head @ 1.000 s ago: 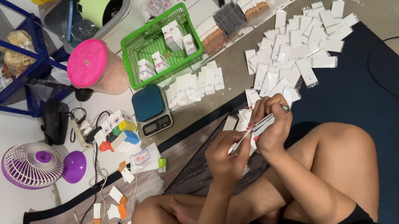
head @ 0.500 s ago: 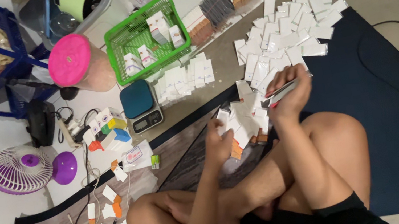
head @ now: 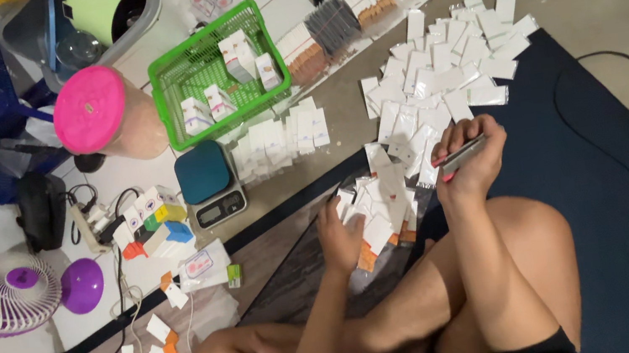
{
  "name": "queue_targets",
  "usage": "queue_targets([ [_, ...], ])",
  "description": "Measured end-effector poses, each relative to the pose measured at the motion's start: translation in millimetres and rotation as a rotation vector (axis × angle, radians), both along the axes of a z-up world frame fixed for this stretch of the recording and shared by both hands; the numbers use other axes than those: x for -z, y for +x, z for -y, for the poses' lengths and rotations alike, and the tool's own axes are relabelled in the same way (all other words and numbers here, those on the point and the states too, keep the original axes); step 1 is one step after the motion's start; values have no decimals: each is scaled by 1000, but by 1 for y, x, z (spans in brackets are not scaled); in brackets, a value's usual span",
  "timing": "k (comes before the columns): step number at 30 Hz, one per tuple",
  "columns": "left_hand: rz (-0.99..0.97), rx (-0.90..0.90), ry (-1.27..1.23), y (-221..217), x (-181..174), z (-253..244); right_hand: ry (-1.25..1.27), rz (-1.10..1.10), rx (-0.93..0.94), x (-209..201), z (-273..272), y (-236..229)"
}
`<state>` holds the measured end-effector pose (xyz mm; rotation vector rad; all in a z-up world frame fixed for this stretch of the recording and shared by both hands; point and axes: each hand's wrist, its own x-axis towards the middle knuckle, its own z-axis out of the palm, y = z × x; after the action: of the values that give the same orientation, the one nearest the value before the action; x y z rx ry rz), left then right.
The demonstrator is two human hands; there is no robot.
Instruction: The person inserts individual cigarettes into white paper packets and gathers the filled packets into a pile.
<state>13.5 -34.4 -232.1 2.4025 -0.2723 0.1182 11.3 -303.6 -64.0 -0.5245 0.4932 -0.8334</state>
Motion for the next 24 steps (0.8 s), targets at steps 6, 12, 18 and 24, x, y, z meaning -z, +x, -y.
queue_targets([
  [6,418,-54,149,129,52,18,12,-65,5,-12,-2,0],
  [12,-266,-95,554,256,36,48,35,-124,12,-2,11,6],
  [18,-232,-152,679,294,84,45,96,-90,4,13,16,15],
  [24,-323,-146,701,282,54,45,190,-107,-65,18,14,18],
])
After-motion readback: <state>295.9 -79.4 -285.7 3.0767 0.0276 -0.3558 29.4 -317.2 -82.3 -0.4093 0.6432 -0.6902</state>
